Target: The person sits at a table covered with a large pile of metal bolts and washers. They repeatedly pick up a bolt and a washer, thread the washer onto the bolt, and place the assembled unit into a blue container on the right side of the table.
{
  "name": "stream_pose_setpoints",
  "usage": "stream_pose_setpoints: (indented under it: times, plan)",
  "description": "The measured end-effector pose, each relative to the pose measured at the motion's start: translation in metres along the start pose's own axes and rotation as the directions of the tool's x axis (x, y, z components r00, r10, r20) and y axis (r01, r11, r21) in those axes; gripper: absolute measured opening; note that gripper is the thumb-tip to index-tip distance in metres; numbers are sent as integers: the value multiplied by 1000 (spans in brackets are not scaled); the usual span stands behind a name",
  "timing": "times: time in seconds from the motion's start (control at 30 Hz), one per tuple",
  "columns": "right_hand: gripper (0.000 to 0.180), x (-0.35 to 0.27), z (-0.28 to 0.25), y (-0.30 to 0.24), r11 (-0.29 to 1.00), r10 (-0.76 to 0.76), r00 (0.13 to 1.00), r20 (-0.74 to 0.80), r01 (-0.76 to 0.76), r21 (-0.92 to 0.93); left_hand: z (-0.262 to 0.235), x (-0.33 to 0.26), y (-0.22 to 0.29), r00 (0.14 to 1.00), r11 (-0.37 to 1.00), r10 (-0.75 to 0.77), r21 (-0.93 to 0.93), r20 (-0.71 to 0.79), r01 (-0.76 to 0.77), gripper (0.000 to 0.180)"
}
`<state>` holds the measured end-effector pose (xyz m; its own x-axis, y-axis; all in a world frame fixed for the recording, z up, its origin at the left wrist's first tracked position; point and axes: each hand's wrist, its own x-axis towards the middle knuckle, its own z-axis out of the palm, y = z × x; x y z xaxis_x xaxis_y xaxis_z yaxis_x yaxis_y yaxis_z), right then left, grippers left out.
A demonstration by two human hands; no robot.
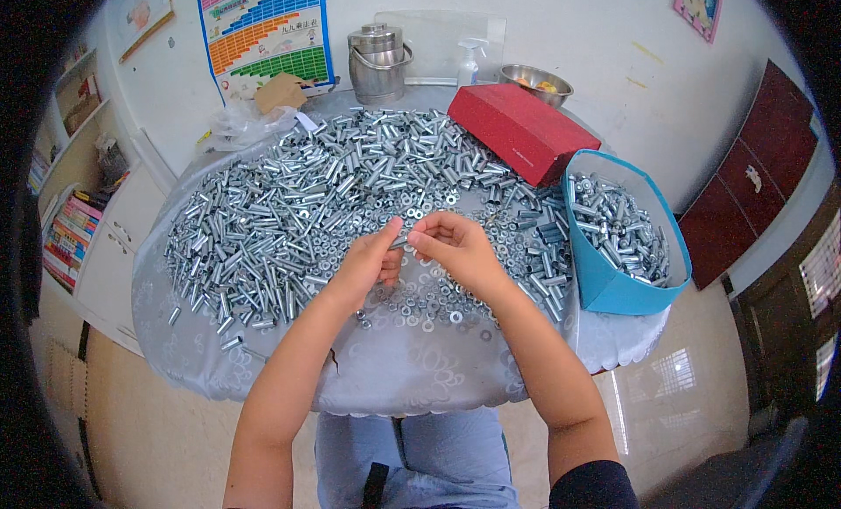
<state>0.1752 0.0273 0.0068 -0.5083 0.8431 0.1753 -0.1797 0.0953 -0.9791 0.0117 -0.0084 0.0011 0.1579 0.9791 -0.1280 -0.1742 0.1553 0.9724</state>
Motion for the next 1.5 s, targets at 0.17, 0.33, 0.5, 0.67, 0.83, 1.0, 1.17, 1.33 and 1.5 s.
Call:
stream_pose_setpoints:
  times: [0.17, 0.33, 0.5, 0.67, 0.83, 1.0, 1.17, 1.33, 1.5]
  plan:
    - [21, -2, 0, -1, 995, -51, 998, 38, 54, -79, 1, 0, 2, 1000, 1000, -20, -23, -23, 19, 49]
    - [25, -5, 0, -7, 996, -57, 994, 90, 62, -59, -3, 2, -2, 999, 993, 8, -120, -41, -13, 50]
    - [19, 0, -8, -1, 834, -141, 988, -64, 84, -545, -8, 5, -2, 997, 978, 39, -202, -69, -52, 49]
    - [21, 4, -20, 24, 389, -385, 911, 149, 307, -868, -10, 7, -3, 996, 977, 34, -206, -84, -51, 49]
    - [24, 5, -17, 36, 278, -301, 928, 221, 307, -910, -11, 9, -9, 994, 980, 27, -195, -103, -47, 50]
    - [24, 4, -15, 35, 272, -318, 927, 198, 289, -918, -9, 8, -6, 995, 983, 25, -178, -100, -43, 51]
    - [19, 5, -18, 31, 337, -282, 944, 171, 264, -904, -9, 7, -5, 994, 988, 13, -151, -106, -29, 51]
    - [18, 4, -22, 36, 346, -255, 955, 149, 234, -909, -8, 8, -6, 995, 988, 7, -152, -95, -22, 51]
    - [20, 1, -21, 31, 333, -249, 960, 129, 210, -919, -10, 8, -5, 996, 988, -4, -154, -94, -11, 50]
